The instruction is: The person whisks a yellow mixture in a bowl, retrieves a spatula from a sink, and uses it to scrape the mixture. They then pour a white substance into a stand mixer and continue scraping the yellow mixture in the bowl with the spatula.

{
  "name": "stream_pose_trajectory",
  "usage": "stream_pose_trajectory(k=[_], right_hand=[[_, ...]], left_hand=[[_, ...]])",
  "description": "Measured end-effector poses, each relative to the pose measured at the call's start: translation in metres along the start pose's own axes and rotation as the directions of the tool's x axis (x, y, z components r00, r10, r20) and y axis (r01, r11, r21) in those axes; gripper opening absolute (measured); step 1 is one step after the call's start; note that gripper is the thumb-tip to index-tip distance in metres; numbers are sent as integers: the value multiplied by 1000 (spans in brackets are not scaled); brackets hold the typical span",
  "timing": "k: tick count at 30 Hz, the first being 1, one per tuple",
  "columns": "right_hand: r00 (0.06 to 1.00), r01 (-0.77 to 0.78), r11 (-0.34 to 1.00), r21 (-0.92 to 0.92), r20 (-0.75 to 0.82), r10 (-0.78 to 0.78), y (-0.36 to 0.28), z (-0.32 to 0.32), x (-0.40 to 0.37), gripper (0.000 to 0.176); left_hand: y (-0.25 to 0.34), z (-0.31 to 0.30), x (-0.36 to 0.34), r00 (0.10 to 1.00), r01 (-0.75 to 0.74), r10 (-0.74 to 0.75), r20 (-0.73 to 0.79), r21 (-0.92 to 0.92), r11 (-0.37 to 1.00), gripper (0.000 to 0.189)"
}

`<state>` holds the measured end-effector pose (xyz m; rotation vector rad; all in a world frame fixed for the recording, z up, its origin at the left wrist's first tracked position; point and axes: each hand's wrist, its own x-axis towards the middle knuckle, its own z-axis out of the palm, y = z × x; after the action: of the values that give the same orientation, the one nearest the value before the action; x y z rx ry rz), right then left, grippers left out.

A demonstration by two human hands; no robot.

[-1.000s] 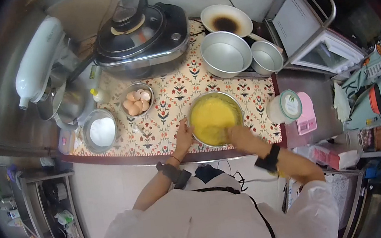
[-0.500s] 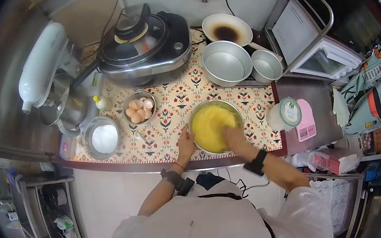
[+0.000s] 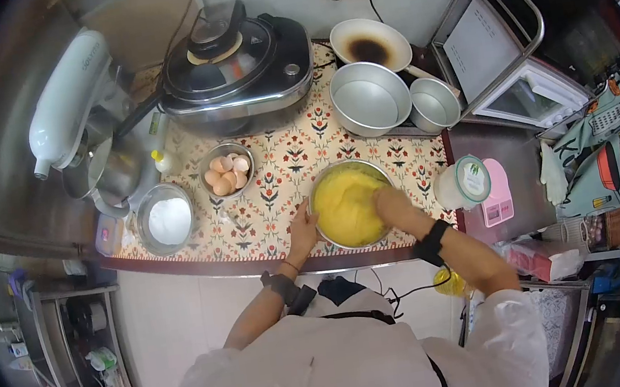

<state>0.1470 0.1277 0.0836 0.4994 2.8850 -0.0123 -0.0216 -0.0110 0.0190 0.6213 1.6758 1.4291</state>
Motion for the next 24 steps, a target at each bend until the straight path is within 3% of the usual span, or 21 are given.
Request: stream_pose_trajectory(k=[2,3,4,5,6,8,9,12,13,16,17,19,20,21,22,24], right_hand=[[960,-117,988,102,-242,138,8,28,9,14],[962,-271,962,-19,6,271,-19,40,16,13],[993,-122,992,-18,3,122,-49,9,4,13],[997,-39,999,1,69,39,-38,27,4,16],[989,37,999,36,141,-42,-31,46,-4,20],[968,-18,999,26,252,11,-5,-10,0,13],[955,-42,999,10,296,37,6,-33,7,10],[968,-153,988,10,202,148,-20,-8,8,13],[966,-197,980,17,176,191,-28,-4,6,14],[981,-111,965,239,184,67,-27,-9,5,13],[980,189,979,-72,79,-183,-13,-20,5,13],[957,-181,983,16,234,172,6,-28,14,14],[890,-360,932,39,314,331,12,-29,16,14],[932,-307,947,98,231,279,17,33,7,13],[954,-241,970,-37,175,244,3,49,4,12],[944,141,988,-69,309,-113,-15,16,-2,15]], left_hand=[[-2,2,-1,998,-28,29,-51,20,999,46],[-12,-1,6,982,-152,166,-86,152,977,45],[-31,-1,15,950,-259,297,-97,282,924,45],[-44,1,17,905,-348,416,-91,405,845,45],[-36,0,10,960,-238,268,-88,257,937,45],[1,-1,-2,1000,27,-28,-9,-44,999,46],[5,0,-3,997,74,-76,-11,-118,990,45],[-52,5,19,982,-150,167,-86,177,973,45],[-48,4,18,986,-132,144,-82,138,982,45],[-27,1,7,998,-47,47,-48,12,999,45],[-15,-1,2,1000,-5,5,-23,-35,999,46],[12,0,-7,997,73,-78,-23,-157,985,47],[2,2,-6,998,0,-3,-57,-49,999,47],[-15,2,-2,993,-73,78,-84,67,995,47],[-23,3,4,981,-144,163,-103,178,974,47],[5,1,-2,998,0,0,-65,-12,1000,47]])
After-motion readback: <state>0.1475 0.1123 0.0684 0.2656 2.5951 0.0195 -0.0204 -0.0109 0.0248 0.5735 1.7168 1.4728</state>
